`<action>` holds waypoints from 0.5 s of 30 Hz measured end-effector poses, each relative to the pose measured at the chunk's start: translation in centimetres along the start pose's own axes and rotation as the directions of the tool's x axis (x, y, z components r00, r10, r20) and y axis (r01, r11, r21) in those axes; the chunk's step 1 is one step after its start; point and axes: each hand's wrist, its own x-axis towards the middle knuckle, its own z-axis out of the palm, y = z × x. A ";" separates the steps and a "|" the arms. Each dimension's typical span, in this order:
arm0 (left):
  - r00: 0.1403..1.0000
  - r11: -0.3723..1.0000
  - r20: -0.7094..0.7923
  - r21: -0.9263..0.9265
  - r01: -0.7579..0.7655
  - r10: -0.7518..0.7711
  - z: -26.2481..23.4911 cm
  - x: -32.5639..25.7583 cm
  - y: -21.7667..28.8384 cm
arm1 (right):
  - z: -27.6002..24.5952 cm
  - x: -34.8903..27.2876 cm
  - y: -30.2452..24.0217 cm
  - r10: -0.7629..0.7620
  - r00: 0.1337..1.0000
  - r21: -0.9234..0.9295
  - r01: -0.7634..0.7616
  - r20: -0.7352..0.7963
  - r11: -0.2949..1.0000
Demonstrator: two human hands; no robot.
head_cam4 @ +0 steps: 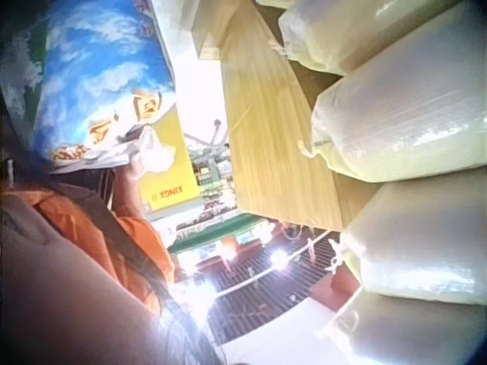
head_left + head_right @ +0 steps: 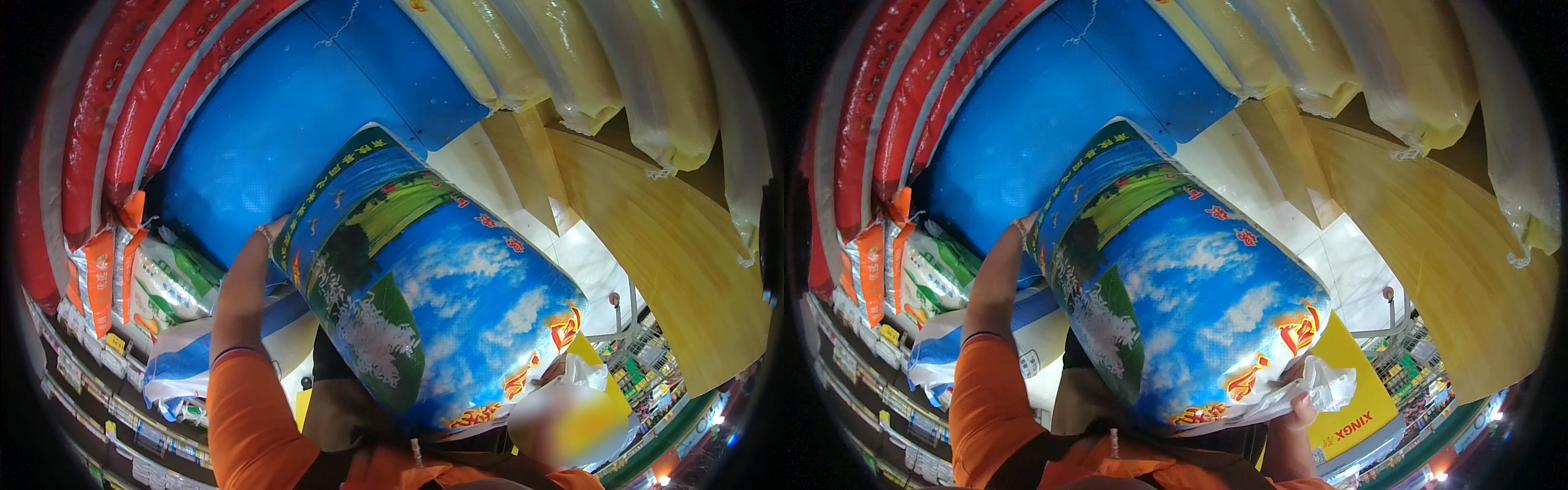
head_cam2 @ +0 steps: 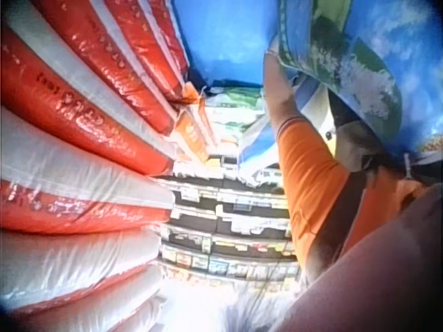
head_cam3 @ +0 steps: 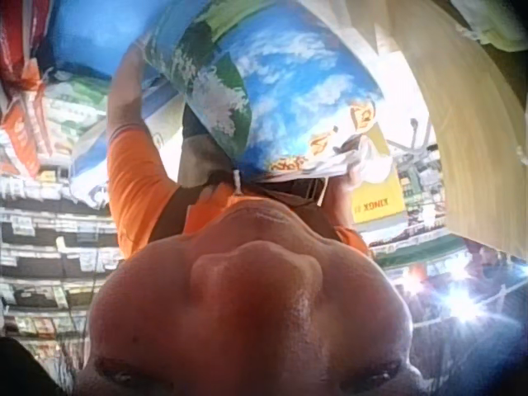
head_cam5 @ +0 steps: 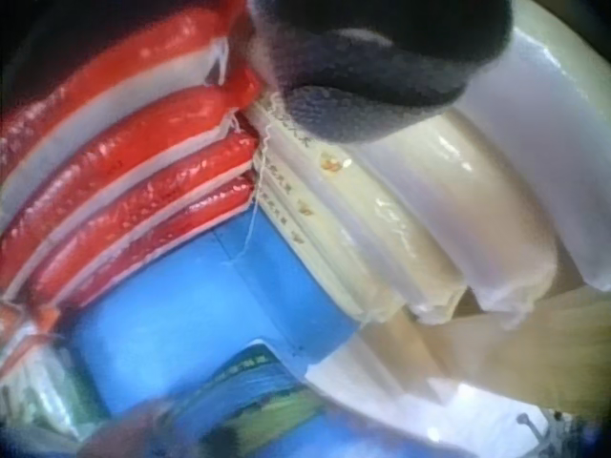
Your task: The person assembles a wooden shelf by inserting flat panels into a frame and adjusting them. Then the person picks up a large bag of rice, ties it closed, and places it into the assembled shelf.
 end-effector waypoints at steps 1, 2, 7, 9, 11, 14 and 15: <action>1.000 1.000 0.004 0.001 -0.004 0.004 0.1 -0.1 0.0 | -0.1 0.0 0.1 -0.012 1.000 0.033 0.012 -0.003 0.999; 1.000 1.000 0.007 0.000 -0.007 0.007 0.2 -0.4 -0.1 | 0.0 -0.3 0.1 -0.014 1.000 0.071 0.014 -0.004 0.997; 0.997 0.997 0.025 0.014 -0.076 0.076 0.5 -4.7 -0.7 | 2.3 -0.6 -1.0 0.260 0.923 0.227 -0.199 -0.284 0.953; 0.992 0.993 0.032 0.010 -0.120 0.120 -0.6 -8.2 -1.5 | 4.7 -1.3 -1.5 0.183 0.953 0.339 -0.094 -0.240 0.936; 0.989 0.990 0.036 0.003 -0.141 0.141 -1.5 -13.8 -2.0 | 5.3 -3.8 -4.6 0.044 0.964 0.192 0.007 -0.261 0.981; 0.998 0.998 0.002 -0.003 -0.057 0.057 -4.3 -23.2 -5.9 | 6.9 -10.3 -10.0 0.330 0.918 0.420 -0.217 -0.218 0.881; 0.999 0.999 -0.001 -0.011 -0.045 0.045 -4.5 -25.5 -6.6 | 6.7 -11.2 -12.0 0.399 0.886 0.398 -0.286 -0.237 0.871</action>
